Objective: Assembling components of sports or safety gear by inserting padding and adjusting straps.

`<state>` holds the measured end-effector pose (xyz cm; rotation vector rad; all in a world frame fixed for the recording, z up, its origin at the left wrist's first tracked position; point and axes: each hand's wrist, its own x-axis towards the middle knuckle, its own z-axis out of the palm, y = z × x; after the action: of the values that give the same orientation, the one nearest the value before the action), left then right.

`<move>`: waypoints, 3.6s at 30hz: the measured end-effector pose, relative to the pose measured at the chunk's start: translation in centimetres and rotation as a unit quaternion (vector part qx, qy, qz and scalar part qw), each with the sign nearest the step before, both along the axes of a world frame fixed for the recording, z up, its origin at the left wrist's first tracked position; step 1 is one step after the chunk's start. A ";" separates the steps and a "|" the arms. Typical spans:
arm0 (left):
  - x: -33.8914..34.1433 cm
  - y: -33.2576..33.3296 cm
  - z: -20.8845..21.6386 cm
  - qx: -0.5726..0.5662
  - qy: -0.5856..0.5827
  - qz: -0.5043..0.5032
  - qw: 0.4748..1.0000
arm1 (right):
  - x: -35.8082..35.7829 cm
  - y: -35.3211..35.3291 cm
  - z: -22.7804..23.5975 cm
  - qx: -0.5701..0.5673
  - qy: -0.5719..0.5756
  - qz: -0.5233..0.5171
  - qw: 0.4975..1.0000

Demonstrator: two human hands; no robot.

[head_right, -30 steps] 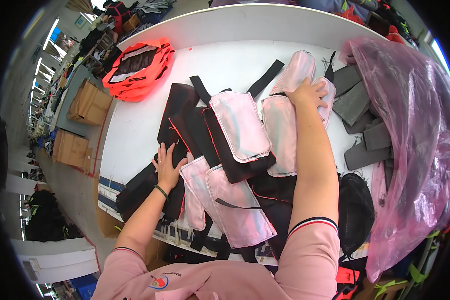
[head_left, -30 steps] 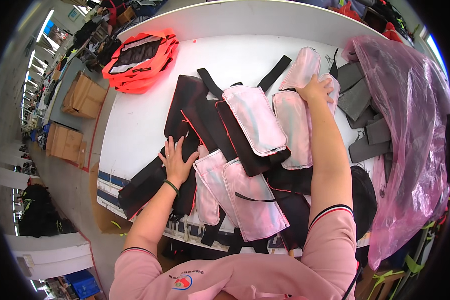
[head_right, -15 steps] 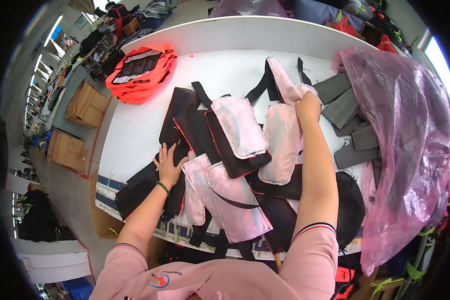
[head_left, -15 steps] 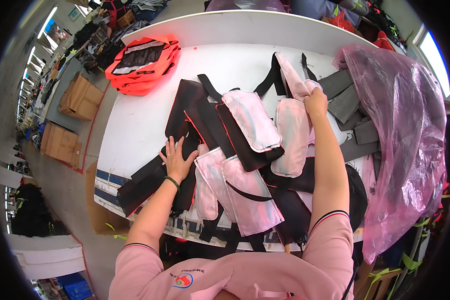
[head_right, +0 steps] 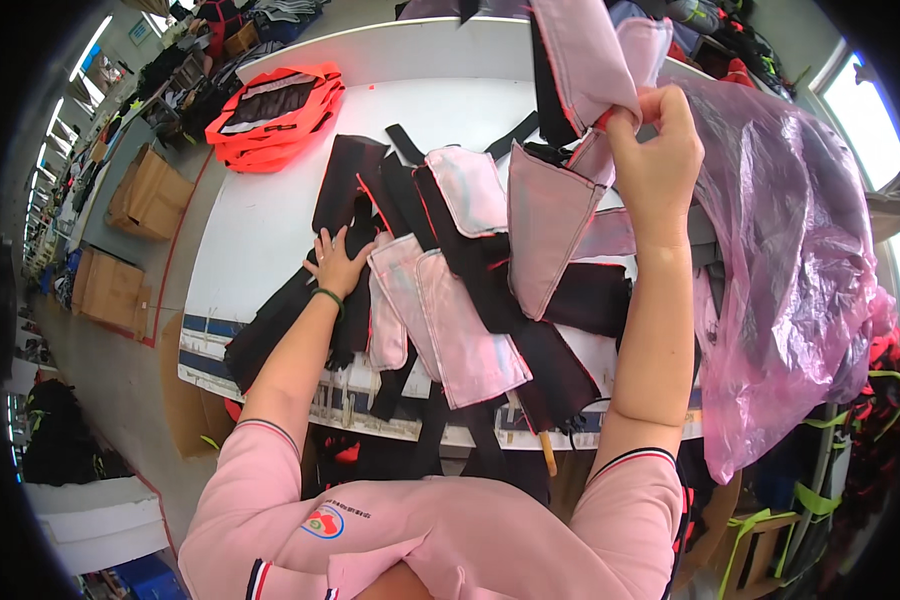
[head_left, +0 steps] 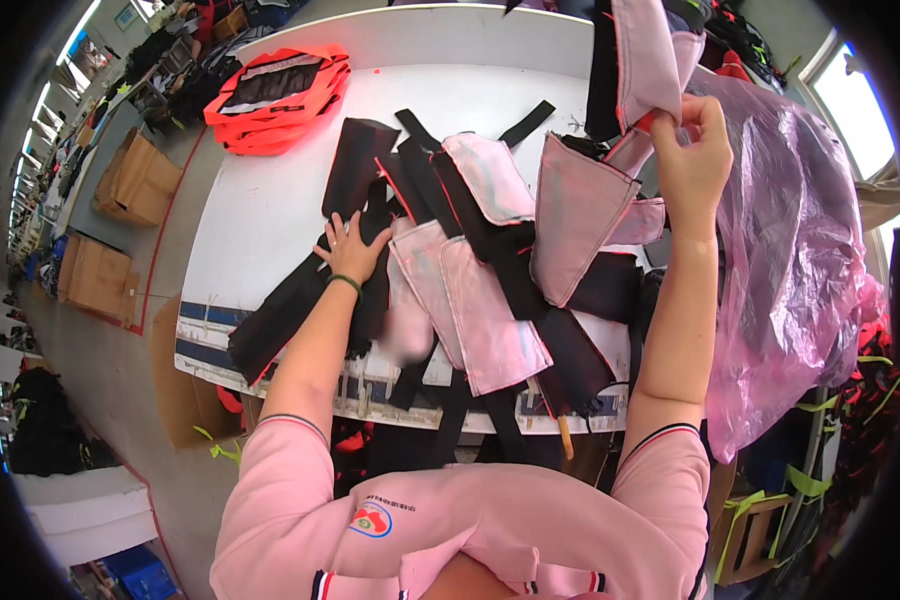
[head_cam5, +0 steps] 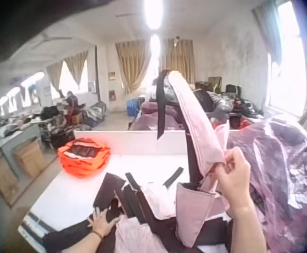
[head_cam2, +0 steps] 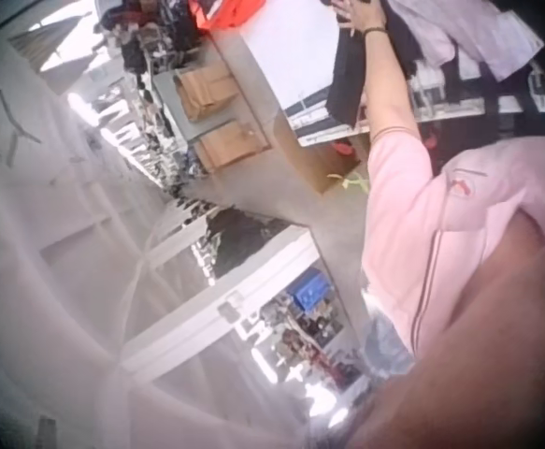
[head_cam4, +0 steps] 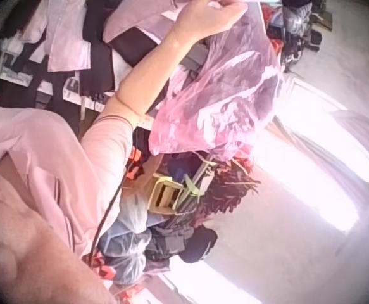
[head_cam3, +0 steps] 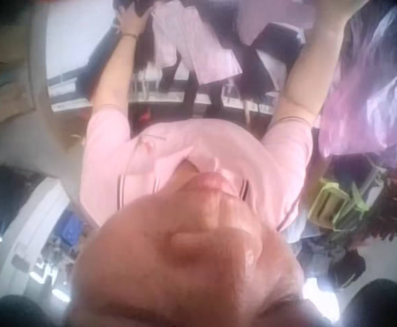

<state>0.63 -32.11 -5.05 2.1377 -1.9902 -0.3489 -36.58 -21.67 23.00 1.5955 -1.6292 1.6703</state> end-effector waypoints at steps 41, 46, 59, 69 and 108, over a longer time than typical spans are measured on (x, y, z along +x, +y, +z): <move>18.9 17.3 4.8 0.016 0.032 -0.051 0.998 | 14.4 19.1 -26.6 0.463 0.201 0.077 0.860; 20.7 20.2 5.1 -0.015 0.262 0.048 0.964 | 13.5 15.5 -25.3 0.500 0.224 0.036 0.836; 1.8 26.7 9.9 0.061 0.583 -0.053 0.808 | 24.2 28.0 -22.9 0.361 -0.111 0.359 0.853; 1.4 33.7 2.7 -0.052 0.241 -0.362 0.899 | 20.9 29.4 -25.4 0.341 -0.030 0.211 0.916; 2.0 33.8 3.5 0.251 0.856 -0.027 0.450 | 22.5 26.6 -21.2 0.161 -0.257 0.240 0.922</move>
<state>2.58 1.69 -1.53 0.5746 -0.5164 -2.1003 -14.05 4.93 1.77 1.9506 -1.9486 2.3265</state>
